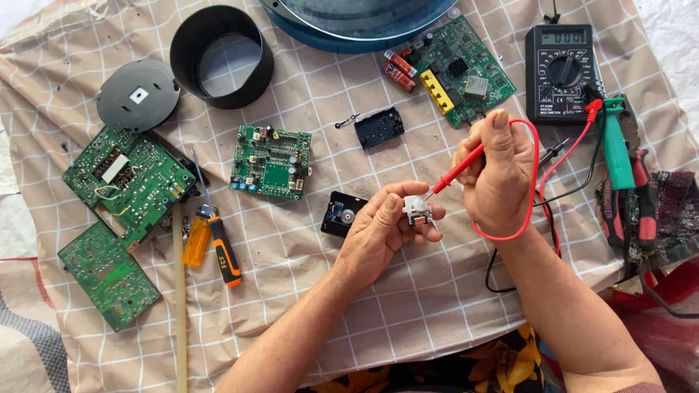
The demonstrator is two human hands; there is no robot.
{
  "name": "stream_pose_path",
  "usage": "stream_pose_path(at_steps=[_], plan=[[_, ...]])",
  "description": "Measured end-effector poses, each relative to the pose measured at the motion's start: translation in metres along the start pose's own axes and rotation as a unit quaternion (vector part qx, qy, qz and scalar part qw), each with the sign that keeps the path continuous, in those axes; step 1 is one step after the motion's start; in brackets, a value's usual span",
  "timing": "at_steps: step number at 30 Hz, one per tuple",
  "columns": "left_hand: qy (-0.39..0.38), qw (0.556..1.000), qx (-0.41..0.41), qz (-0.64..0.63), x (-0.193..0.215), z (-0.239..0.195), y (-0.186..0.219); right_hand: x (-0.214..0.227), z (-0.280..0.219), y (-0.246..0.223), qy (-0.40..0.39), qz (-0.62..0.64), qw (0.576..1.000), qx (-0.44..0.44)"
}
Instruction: The person disassembles a small black electronic component, removes a white connector, and uses a multimeter to test the connector's terminals. They also use a screwdriver to manipulate parts inside the component housing.
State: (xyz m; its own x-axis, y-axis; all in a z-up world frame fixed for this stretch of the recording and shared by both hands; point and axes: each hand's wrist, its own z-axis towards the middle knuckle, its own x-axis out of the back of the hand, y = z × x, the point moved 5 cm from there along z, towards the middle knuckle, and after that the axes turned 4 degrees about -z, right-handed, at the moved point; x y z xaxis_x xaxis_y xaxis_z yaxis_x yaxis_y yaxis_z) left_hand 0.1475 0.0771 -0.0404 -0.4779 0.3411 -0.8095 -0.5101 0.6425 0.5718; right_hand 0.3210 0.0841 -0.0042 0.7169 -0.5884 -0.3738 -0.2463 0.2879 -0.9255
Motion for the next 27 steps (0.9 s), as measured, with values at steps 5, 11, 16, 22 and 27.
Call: stream_pose_path(at_steps=[5,11,16,22,27], plan=[[0.000,1.000,-0.002,-0.001,-0.0011,-0.0002,0.0005,-0.0012,-0.0010,-0.0005,0.004,0.003,1.000,-0.006],[-0.001,1.000,0.000,-0.009,-0.0029,-0.0004,0.0025,-0.0028,-0.0013,-0.0014,0.000,-0.012,1.000,-0.007],[-0.003,1.000,0.000,-0.013,-0.0020,0.0007,0.0014,-0.0014,0.0001,-0.0003,0.003,-0.010,1.000,-0.008],[-0.006,1.000,0.000,-0.018,-0.0032,-0.0006,0.0021,0.0000,-0.0022,0.0009,0.007,-0.001,1.000,-0.010],[-0.007,1.000,-0.004,-0.010,-0.0044,-0.0003,0.0036,0.0026,-0.0013,0.0023,0.010,0.001,1.000,-0.013]])
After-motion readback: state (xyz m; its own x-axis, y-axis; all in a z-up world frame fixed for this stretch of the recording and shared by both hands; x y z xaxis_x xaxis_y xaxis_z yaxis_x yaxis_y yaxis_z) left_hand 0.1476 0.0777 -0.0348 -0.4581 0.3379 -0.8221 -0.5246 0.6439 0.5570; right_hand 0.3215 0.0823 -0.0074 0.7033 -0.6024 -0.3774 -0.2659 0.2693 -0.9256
